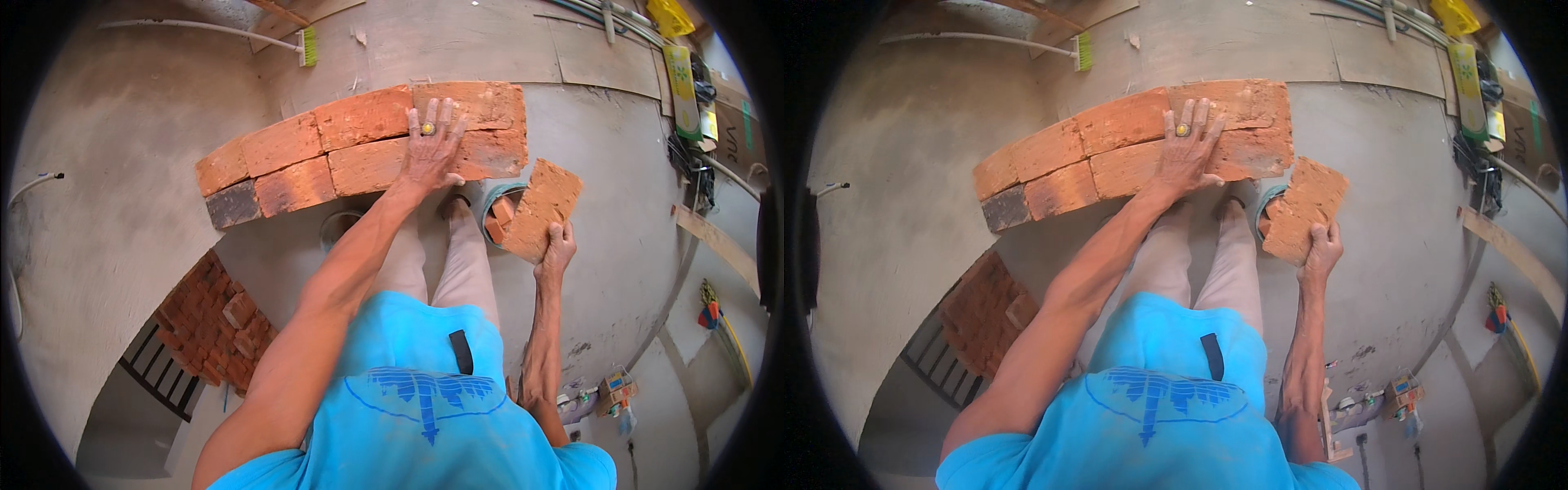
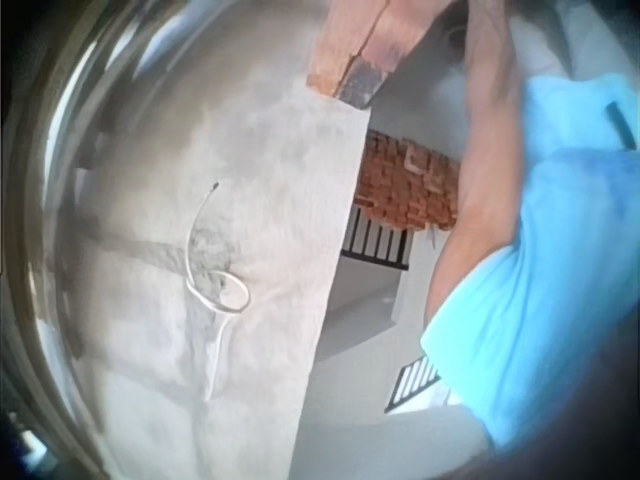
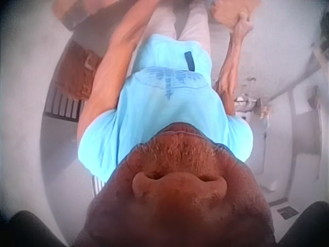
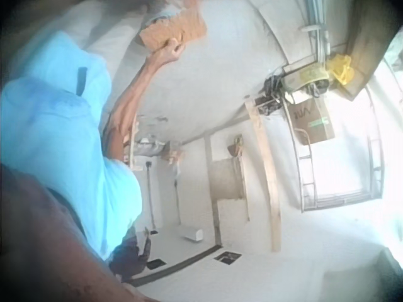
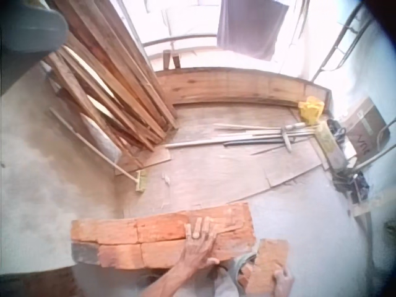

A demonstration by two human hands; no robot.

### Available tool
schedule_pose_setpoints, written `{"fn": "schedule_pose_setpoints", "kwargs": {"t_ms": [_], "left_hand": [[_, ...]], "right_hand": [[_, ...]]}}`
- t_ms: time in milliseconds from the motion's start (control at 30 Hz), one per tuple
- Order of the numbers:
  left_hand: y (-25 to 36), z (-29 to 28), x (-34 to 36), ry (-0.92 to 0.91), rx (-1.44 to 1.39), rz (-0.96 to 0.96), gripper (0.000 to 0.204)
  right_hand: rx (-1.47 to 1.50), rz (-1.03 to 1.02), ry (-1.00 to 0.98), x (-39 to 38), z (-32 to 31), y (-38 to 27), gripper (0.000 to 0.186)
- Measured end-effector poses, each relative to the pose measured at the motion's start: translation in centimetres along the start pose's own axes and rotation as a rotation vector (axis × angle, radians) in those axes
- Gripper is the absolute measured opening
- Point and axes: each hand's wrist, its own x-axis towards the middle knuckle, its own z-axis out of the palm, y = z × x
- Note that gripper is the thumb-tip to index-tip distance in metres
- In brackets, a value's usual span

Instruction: The person places bricks on a curved structure and picks up additional bricks from buckets.

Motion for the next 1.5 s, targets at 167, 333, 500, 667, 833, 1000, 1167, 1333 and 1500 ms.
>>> {"fn": "schedule_pose_setpoints", "kwargs": {"t_ms": [167, 333, 500, 667, 833, 1000, 1167, 1333, 1500], "left_hand": [[-0.2, -0.1, -0.2, -0.026, 0.008, 0.006, 0.127], [-0.4, -0.7, 0.0, -0.067, 0.006, 0.005, 0.12], [-0.4, -1.5, -0.1, -0.095, 0.012, 0.015, 0.114], [-0.3, -1.5, 0.0, -0.117, 0.033, -0.004, 0.111], [-0.3, -1.3, -0.1, -0.08, -0.022, -0.005, 0.111], [-0.4, -1.0, 0.1, -0.097, -0.022, -0.016, 0.109], [-0.9, -1.1, 0.1, -0.101, -0.035, -0.006, 0.103], [-0.5, -1.1, 0.1, -0.078, -0.055, 0.003, 0.096], [-0.3, -1.2, 0.8, -0.037, -0.119, -0.039, 0.077]], "right_hand": [[0.021, -0.013, -0.077, 1.8, 3.4, -2.1, 0.033], [0.054, -0.025, -0.246, 4.9, 7.6, -2.8, 0.04], [0.109, -0.04, -0.407, 8.7, 10.3, -2.3, 0.047], [0.016, -0.042, -0.466, 10.2, 12.4, -2.8, 0.052], [-0.067, -0.024, -0.49, 10.7, 12.8, -3.0, 0.053], [-0.382, -0.184, -0.371, 10.3, 13.2, -3.2, 0.059], [-0.973, -0.473, -0.12, 7.9, 14.3, -4.6, 0.063], [-0.905, -0.582, -0.127, 5.4, 14.3, -4.7, 0.075], [-1.016, -0.736, -0.071, 2.1, 14.9, -3.3, 0.099]]}}
